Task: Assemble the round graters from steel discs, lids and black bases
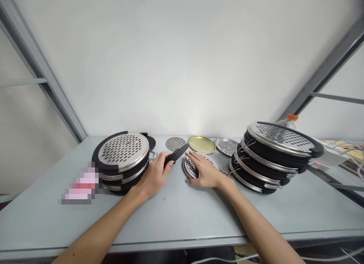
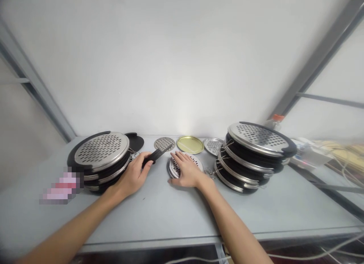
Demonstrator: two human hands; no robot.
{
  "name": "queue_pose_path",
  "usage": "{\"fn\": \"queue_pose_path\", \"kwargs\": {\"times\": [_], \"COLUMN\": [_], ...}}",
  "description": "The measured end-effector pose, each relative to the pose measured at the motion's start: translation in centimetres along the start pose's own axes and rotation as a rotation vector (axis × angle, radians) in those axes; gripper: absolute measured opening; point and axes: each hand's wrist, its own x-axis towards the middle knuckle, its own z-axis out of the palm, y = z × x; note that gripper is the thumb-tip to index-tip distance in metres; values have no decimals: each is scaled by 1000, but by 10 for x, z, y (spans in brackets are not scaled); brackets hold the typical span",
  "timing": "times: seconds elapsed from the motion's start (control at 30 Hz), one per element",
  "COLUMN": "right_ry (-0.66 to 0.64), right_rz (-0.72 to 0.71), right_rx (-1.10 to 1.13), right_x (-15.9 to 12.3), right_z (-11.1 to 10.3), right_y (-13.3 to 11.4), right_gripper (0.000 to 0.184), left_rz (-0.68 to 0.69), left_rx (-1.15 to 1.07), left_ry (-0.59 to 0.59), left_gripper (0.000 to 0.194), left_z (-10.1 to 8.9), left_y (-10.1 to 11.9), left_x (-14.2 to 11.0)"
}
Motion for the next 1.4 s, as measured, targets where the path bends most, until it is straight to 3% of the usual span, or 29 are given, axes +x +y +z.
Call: {"fn": "queue_pose_path", "kwargs": {"times": [0.23, 0.4, 0.57, 0.73, 0.87, 1.03, 1.17, 1.3, 1.4], "right_ry": [146, 315, 403, 421, 395, 384, 319, 228, 198], "right_rz": [-82, -36, -2, 12, -25, -69, -157, -177, -172], "right_rx": [150, 374, 716, 830, 786, 507, 311, 183, 143], "right_x": [-1, -5, -9, -8, -9, -10, -8, -5, -6], "right_z": [-15, -31, -41, -44, -43, -35, -26, -18, -17], "right_y": [-12, -8, 4, 9, 7, -8, -21, -25, -24], "right_gripper": [79, 61, 52, 50, 50, 49, 56, 53, 51], "left_rz": [-81, -62, 24, 210, 274, 310, 271, 118, 10], "left_rx": [29, 50, 96, 151, 132, 117, 99, 157, 205], "left_ry": [-10, -28, -124, -304, -397, -458, -385, -253, -242], "left_gripper": [24, 25, 23, 23, 23, 22, 24, 27, 37], "left_z": [0, 3, 2, -1, -1, -2, -2, 2, 6], "left_y": [-2, -3, 2, 6, 5, 3, 4, -2, -10], "left_x": [-1, -2, -1, 1, 0, -2, -1, 0, -2]}}
